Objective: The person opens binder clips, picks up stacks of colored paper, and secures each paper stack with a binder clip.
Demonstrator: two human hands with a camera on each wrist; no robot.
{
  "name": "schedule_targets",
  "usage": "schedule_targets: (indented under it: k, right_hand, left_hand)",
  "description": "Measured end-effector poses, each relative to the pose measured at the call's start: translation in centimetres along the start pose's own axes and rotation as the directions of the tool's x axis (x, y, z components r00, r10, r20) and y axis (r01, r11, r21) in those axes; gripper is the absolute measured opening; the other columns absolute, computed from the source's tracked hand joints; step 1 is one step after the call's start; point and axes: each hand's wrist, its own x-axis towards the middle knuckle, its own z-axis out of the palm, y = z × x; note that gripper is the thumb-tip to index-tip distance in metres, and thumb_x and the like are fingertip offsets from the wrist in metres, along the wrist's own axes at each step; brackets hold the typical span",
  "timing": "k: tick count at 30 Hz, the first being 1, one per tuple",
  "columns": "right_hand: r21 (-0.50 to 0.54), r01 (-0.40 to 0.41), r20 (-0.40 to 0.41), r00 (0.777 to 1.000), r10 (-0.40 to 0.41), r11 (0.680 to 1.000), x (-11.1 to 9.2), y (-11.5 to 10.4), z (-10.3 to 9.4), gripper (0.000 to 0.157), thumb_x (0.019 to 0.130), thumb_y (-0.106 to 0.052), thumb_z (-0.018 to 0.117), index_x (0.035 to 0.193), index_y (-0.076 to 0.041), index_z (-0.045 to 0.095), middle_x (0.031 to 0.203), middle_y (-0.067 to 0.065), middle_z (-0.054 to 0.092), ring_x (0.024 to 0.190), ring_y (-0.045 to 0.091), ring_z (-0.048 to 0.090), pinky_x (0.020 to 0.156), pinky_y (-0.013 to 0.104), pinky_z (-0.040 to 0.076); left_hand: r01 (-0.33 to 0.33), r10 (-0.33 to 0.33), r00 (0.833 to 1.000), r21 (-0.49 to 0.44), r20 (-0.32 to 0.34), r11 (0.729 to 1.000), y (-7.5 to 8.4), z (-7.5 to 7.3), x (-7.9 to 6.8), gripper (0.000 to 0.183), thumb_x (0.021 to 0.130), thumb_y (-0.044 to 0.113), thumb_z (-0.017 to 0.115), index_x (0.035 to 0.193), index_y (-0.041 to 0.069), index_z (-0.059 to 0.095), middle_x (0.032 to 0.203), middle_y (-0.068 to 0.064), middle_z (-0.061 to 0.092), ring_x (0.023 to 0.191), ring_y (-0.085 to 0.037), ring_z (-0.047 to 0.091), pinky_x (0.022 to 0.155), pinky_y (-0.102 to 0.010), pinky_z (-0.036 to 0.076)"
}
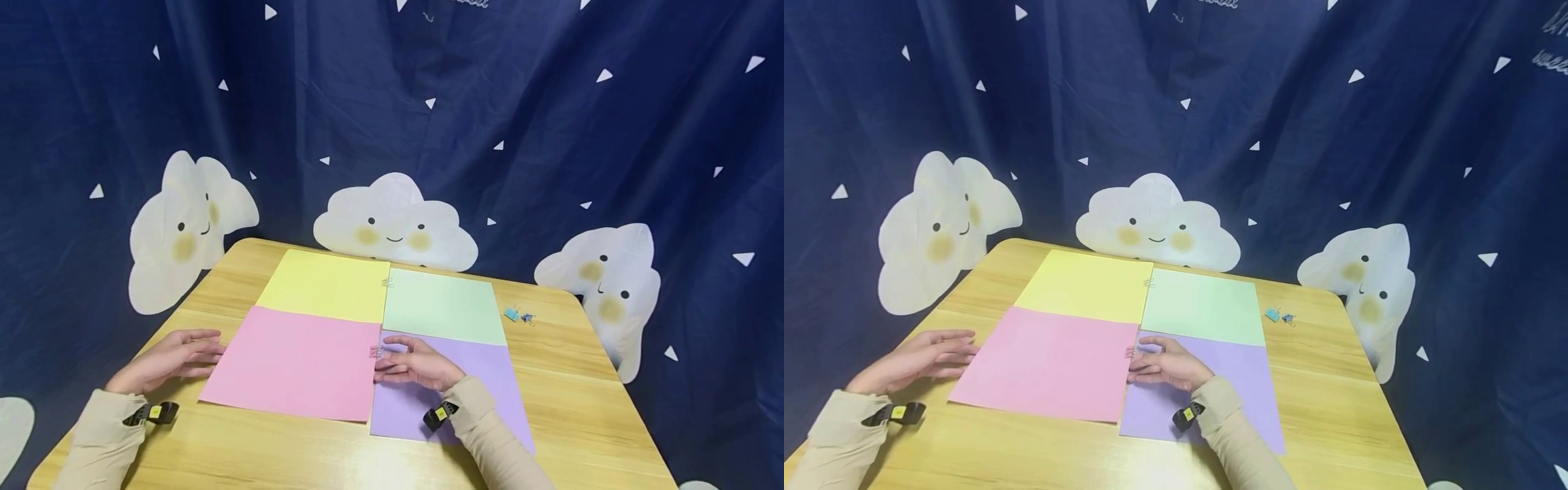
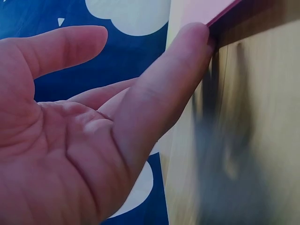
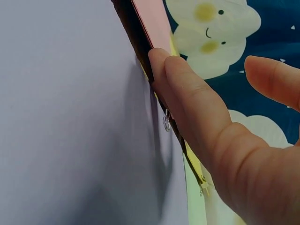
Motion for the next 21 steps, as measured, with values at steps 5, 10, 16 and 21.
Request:
schedule_targets:
  k: [5, 10, 16, 21]
  right_hand:
    - [0.000, 0.004, 0.006, 1.000, -0.004, 1.000, -0.08, 0.09, -0.05, 0.061, 0.107, -0.009, 0.053, 0.156, 0.007, 0.022, 0.140, 0.044, 0.053, 0.121, 0.048, 0.067, 0.109, 0.049, 0.056]
    - [0.000, 0.017, -0.002, 1.000, -0.017, 1.000, -0.12, 0.17, -0.50, 0.062, 0.105, -0.009, 0.057, 0.155, 0.007, 0.024, 0.138, 0.043, 0.055, 0.117, 0.044, 0.069, 0.108, 0.049, 0.057]
    - [0.005, 0.010, -0.002, 1.000, -0.010, 1.000, -0.13, 0.23, -0.62, 0.063, 0.104, -0.008, 0.057, 0.155, 0.006, 0.023, 0.139, 0.042, 0.055, 0.117, 0.044, 0.070, 0.108, 0.049, 0.057]
    - [0.008, 0.015, -0.004, 1.000, -0.015, 1.000, -0.28, 0.24, -0.57, 0.063, 0.104, -0.008, 0.057, 0.155, 0.006, 0.023, 0.139, 0.043, 0.054, 0.117, 0.045, 0.069, 0.108, 0.049, 0.057]
  left_hand:
    - [-0.010, 0.010, 1.000, -0.007, 0.001, 1.000, 0.03, 0.07, 0.00, 0.071, 0.112, 0.020, 0.045, 0.153, -0.023, 0.008, 0.137, -0.028, 0.063, 0.108, -0.011, 0.072, 0.094, -0.038, 0.065]
    - [-0.032, 0.031, 0.999, 0.021, 0.021, 0.999, 0.34, 0.21, -0.13, 0.072, 0.112, 0.023, 0.044, 0.153, -0.023, 0.008, 0.138, -0.030, 0.062, 0.107, -0.006, 0.071, 0.094, -0.035, 0.065]
    - [-0.012, 0.012, 1.000, 0.050, -0.001, 0.999, 0.43, 0.28, -0.14, 0.072, 0.111, 0.025, 0.047, 0.155, -0.021, 0.012, 0.139, -0.026, 0.064, 0.106, -0.002, 0.071, 0.091, -0.031, 0.065]
    - [-0.021, 0.021, 1.000, 0.041, 0.007, 0.999, 0.33, 0.20, -0.19, 0.072, 0.111, 0.024, 0.047, 0.154, -0.021, 0.012, 0.135, -0.019, 0.068, 0.105, -0.001, 0.071, 0.090, -0.029, 0.065]
